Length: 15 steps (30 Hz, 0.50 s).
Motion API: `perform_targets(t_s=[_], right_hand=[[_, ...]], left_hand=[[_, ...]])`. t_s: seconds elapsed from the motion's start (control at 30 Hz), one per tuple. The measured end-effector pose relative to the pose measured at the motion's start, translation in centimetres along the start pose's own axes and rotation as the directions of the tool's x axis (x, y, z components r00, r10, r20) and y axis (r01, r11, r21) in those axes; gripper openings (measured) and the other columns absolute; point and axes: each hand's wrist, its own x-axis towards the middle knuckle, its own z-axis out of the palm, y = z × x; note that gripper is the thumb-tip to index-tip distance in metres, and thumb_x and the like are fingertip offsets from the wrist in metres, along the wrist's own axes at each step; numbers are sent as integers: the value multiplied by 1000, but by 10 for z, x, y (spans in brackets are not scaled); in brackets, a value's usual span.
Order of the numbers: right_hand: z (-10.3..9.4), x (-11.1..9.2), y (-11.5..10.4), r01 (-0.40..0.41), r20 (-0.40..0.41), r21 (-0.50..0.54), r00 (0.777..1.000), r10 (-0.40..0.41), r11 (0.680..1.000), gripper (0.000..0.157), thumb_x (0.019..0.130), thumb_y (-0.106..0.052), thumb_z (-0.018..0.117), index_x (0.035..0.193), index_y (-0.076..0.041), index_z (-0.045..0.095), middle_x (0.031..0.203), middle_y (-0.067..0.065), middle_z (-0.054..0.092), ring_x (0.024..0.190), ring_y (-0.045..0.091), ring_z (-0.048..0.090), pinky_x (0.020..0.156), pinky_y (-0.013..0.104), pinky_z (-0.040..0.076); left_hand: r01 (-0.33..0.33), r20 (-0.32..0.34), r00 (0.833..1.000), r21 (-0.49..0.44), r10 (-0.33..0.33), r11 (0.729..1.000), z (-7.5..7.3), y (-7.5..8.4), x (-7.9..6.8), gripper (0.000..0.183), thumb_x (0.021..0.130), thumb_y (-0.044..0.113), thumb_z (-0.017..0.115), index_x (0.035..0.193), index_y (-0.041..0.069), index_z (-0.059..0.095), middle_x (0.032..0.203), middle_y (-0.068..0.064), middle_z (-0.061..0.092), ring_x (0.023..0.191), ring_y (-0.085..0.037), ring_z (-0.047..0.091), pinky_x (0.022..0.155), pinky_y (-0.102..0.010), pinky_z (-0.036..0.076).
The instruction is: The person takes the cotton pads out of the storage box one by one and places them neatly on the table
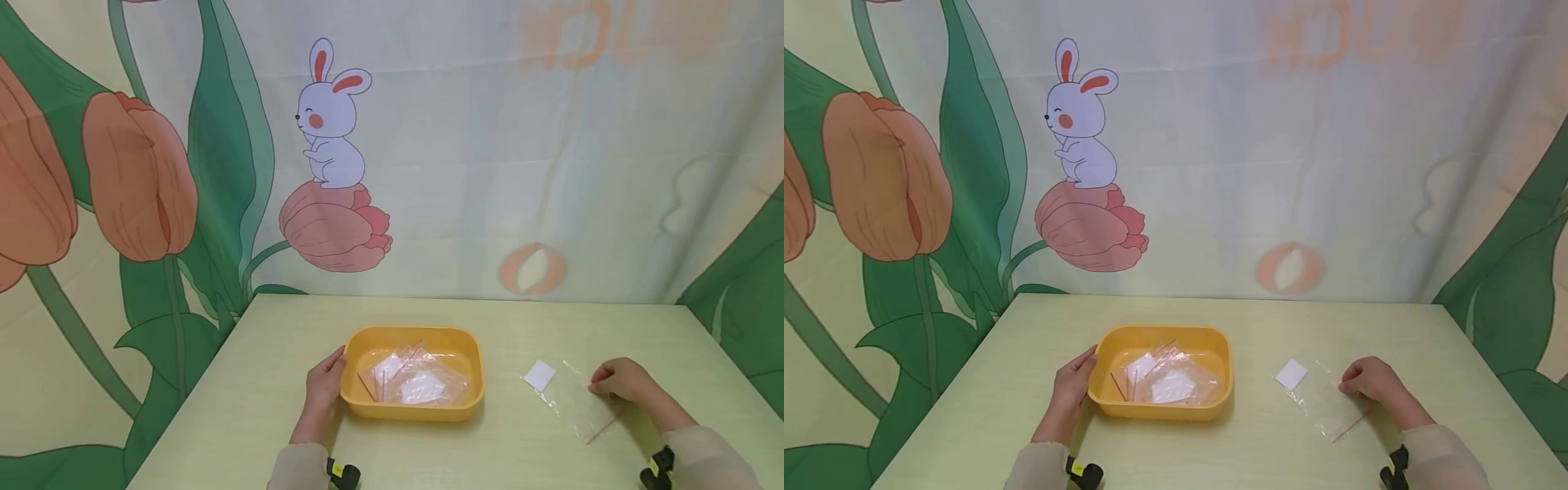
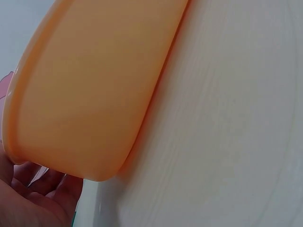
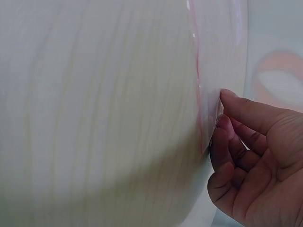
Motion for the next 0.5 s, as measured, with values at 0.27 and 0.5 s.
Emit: perform_targets(t_s=[0.27,0.5], right_hand=[[-2,0,-1,2,16,-3,1000,-2,1000,19,92,-10,71,95,8,66,83,10,63,77,19,56,64,26,48],[-7,2,-3,-37,70,18,997,36,999,22,97,-14,66,100,8,67,84,8,64,77,17,56,64,26,48]], left_hand=[[3,3,1000,-14,-3,1000,1,0,0,41,108,16,48,145,-1,53,155,-22,47,150,-41,40,123,-50,40],[10,-2,1000,-9,-10,1000,1,0,0,41,108,16,48,145,-1,54,156,-22,47,150,-41,40,122,-50,41]])
